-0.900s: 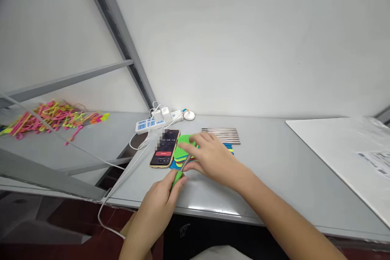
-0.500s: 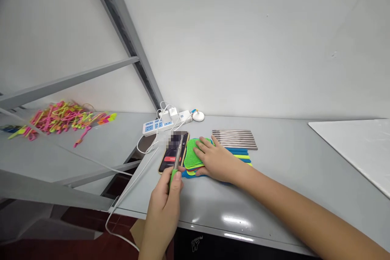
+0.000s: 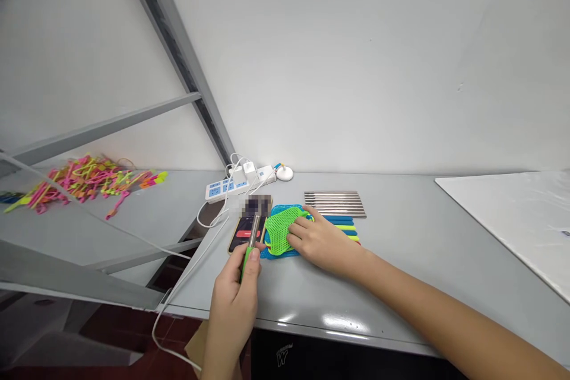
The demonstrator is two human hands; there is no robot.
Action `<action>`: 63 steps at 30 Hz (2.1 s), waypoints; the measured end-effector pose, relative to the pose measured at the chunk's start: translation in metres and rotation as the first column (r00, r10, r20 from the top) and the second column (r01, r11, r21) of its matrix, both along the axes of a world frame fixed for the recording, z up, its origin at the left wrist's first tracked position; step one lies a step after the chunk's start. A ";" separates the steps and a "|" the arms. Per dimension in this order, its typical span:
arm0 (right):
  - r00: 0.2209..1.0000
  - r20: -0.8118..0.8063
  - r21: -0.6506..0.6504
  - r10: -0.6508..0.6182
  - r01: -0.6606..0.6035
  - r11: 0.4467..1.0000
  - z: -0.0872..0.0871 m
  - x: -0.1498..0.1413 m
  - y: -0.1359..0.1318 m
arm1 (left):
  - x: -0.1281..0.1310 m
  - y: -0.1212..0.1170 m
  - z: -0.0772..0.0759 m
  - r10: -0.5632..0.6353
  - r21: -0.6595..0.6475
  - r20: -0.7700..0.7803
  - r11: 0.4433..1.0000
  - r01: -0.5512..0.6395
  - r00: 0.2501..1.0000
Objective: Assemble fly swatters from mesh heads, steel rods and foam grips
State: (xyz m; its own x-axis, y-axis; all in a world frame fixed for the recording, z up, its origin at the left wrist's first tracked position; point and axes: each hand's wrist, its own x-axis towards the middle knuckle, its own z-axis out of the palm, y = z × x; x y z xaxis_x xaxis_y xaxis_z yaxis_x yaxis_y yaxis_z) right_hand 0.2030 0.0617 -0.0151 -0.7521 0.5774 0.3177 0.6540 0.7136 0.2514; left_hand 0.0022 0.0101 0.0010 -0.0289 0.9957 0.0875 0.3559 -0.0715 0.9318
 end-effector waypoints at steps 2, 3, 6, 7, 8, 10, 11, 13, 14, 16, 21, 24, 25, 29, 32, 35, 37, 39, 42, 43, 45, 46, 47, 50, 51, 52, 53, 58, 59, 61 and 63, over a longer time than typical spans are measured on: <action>0.999 -0.039 0.064 0.023 -0.020 0.998 0.001 0.004 -0.004 | 0.002 -0.003 0.003 0.013 0.044 0.026 0.999 -0.014 1.000; 0.997 -0.072 0.102 0.032 -0.025 0.994 0.002 0.007 -0.006 | 0.003 -0.004 0.004 0.005 0.064 0.034 0.998 -0.008 0.999; 0.968 -0.248 0.204 0.029 0.023 0.979 0.006 0.024 -0.018 | 0.006 -0.006 0.005 -0.059 0.096 0.027 0.994 0.056 0.998; 0.939 -0.342 0.216 0.027 0.051 0.975 0.007 0.032 -0.024 | 0.008 -0.006 0.004 -0.097 0.094 0.017 0.991 0.095 0.995; 0.888 -0.459 0.200 0.024 0.077 0.977 0.008 0.040 -0.031 | 0.010 -0.005 0.003 -0.140 0.088 0.007 0.986 0.139 0.990; 0.673 -0.740 0.108 0.007 0.108 0.988 0.011 0.055 -0.048 | 0.014 -0.006 -0.001 -0.231 0.068 -0.013 0.970 0.232 0.973; 0.493 -0.870 0.054 -0.005 0.106 0.993 0.012 0.061 -0.058 | 0.017 -0.007 -0.002 -0.273 0.056 -0.020 0.960 0.274 0.962; 0.030 -0.999 -0.036 -0.038 0.058 0.998 0.015 0.071 -0.079 | 0.022 -0.010 -0.004 -0.362 0.029 -0.039 0.931 0.364 0.931; -0.209 -0.977 -0.059 -0.054 0.018 0.998 0.017 0.075 -0.089 | 0.025 -0.012 -0.005 -0.415 0.017 -0.049 0.909 0.416 0.908; -0.583 -0.803 -0.074 -0.122 -0.106 0.992 0.020 0.080 -0.109 | 0.032 -0.018 -0.003 -0.530 0.000 -0.067 0.847 0.531 0.845; -0.801 -0.490 -0.040 -0.343 -0.373 0.927 0.028 0.087 -0.140 | 0.056 -0.036 0.007 -0.756 -0.074 -0.111 0.654 0.753 0.646; -0.736 -0.578 -0.082 -0.352 -0.377 0.923 0.026 0.085 -0.147 | 0.072 -0.047 0.010 -0.829 -0.141 -0.137 0.558 0.818 0.542; -0.723 -0.597 -0.097 -0.348 -0.365 0.926 0.024 0.084 -0.149 | 0.077 -0.050 0.010 -0.842 -0.155 -0.143 0.538 0.829 0.520; -0.710 -0.620 -0.127 -0.334 -0.329 0.936 0.014 0.078 -0.152 | 0.091 -0.060 0.007 -0.869 -0.187 -0.146 0.494 0.849 0.474; -0.714 -0.630 -0.118 -0.306 -0.301 0.946 0.008 0.079 -0.152 | 0.095 -0.062 0.005 -0.873 -0.197 -0.149 0.486 0.851 0.464; -0.720 -0.640 -0.099 -0.269 -0.269 0.958 0.003 0.085 -0.150 | 0.096 -0.060 0.004 -0.873 -0.200 -0.153 0.486 0.851 0.463; -0.727 -0.645 -0.082 -0.237 -0.242 0.967 0.000 0.091 -0.148 | 0.096 -0.060 0.003 -0.872 -0.203 -0.159 0.487 0.849 0.462; -0.732 -0.649 -0.066 -0.206 -0.215 0.974 -0.004 0.096 -0.148 | 0.096 -0.061 0.003 -0.871 -0.205 -0.171 0.488 0.848 0.460; -0.734 -0.657 -0.053 -0.174 -0.186 0.981 -0.008 0.101 -0.151 | 0.099 -0.064 0.003 -0.877 -0.204 -0.180 0.477 0.855 0.447; -0.734 -0.658 -0.052 -0.168 -0.179 0.983 -0.010 0.102 -0.152 | 0.100 -0.065 0.003 -0.878 -0.203 -0.182 0.474 0.857 0.442; -0.736 -0.658 -0.052 -0.159 -0.166 0.985 -0.012 0.103 -0.155 | 0.101 -0.066 0.003 -0.880 -0.204 -0.186 0.470 0.859 0.437; -0.737 -0.657 -0.054 -0.157 -0.161 0.985 -0.013 0.103 -0.155 | 0.101 -0.066 0.003 -0.880 -0.207 -0.188 0.469 0.859 0.436; -0.739 -0.656 -0.057 -0.156 -0.157 0.986 -0.013 0.102 -0.156 | 0.101 -0.065 0.004 -0.881 -0.210 -0.189 0.469 0.858 0.435; -0.743 -0.650 -0.072 -0.158 -0.147 0.987 -0.015 0.099 -0.155 | 0.098 -0.063 0.005 -0.881 -0.213 -0.195 0.466 0.859 0.430; -0.743 -0.650 -0.078 -0.159 -0.143 0.987 -0.015 0.097 -0.154 | 0.097 -0.063 0.006 -0.881 -0.212 -0.199 0.466 0.859 0.429; -0.743 -0.650 -0.085 -0.160 -0.138 0.987 -0.015 0.095 -0.154 | 0.096 -0.062 0.006 -0.880 -0.211 -0.202 0.467 0.859 0.429; -0.742 -0.651 -0.091 -0.160 -0.133 0.987 -0.015 0.093 -0.154 | 0.094 -0.061 0.006 -0.882 -0.212 -0.203 0.464 0.860 0.426; -0.751 -0.644 -0.122 -0.146 -0.087 0.989 -0.010 0.085 -0.155 | 0.090 -0.059 0.007 -0.884 -0.197 -0.203 0.457 0.867 0.420; -0.757 -0.639 -0.127 -0.138 -0.074 0.989 -0.009 0.083 -0.155 | 0.089 -0.059 0.007 -0.883 -0.190 -0.202 0.461 0.867 0.425; -0.772 -0.625 -0.136 -0.117 -0.041 0.990 -0.008 0.080 -0.156 | 0.088 -0.058 0.008 -0.875 -0.181 -0.201 0.474 0.862 0.440; -0.784 -0.614 -0.145 -0.095 -0.006 0.989 -0.007 0.076 -0.156 | 0.087 -0.058 0.008 -0.865 -0.175 -0.209 0.493 0.852 0.457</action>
